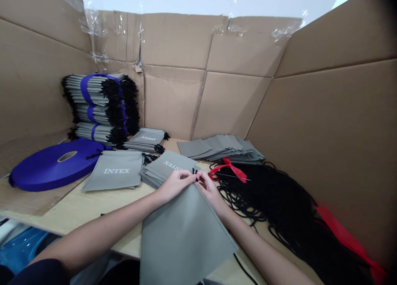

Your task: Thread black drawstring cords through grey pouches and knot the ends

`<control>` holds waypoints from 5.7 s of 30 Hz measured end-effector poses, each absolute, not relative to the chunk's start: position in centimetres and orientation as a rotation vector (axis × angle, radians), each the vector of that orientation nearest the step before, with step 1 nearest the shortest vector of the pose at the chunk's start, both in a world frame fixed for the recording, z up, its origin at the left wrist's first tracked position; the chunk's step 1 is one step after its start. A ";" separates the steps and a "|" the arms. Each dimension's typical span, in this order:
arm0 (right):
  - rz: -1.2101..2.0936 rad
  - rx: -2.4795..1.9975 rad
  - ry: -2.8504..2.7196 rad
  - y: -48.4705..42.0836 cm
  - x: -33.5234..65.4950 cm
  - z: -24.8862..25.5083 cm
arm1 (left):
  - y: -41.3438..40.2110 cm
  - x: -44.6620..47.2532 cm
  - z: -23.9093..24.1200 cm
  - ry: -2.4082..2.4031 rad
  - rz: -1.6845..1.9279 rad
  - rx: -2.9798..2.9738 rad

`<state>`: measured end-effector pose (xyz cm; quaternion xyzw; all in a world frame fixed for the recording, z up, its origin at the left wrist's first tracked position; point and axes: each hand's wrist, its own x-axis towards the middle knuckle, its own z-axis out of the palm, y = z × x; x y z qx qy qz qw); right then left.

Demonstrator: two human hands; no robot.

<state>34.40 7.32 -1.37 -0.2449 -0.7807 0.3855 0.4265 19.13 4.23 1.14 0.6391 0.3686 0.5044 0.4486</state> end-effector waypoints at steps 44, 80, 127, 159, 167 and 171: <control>-0.360 -0.061 -2.491 6.8 37.4 1.9 | 4.5 17.3 0.8 0.754 0.711 1.007; 0.947 -0.726 -1.877 6.8 34.5 0.7 | 3.9 18.4 1.7 1.115 1.186 1.736; 1.183 -0.772 -1.567 6.6 33.6 -0.4 | 3.6 19.1 0.2 1.378 1.469 1.912; 1.205 -0.821 -1.757 7.6 34.8 1.0 | 3.3 19.0 0.9 1.152 1.212 2.061; 0.925 -0.769 -1.999 7.4 35.4 0.7 | 3.7 18.8 0.5 1.014 1.177 2.030; 0.840 -0.726 -2.187 7.2 35.8 0.9 | 3.9 18.8 0.3 0.910 1.106 1.879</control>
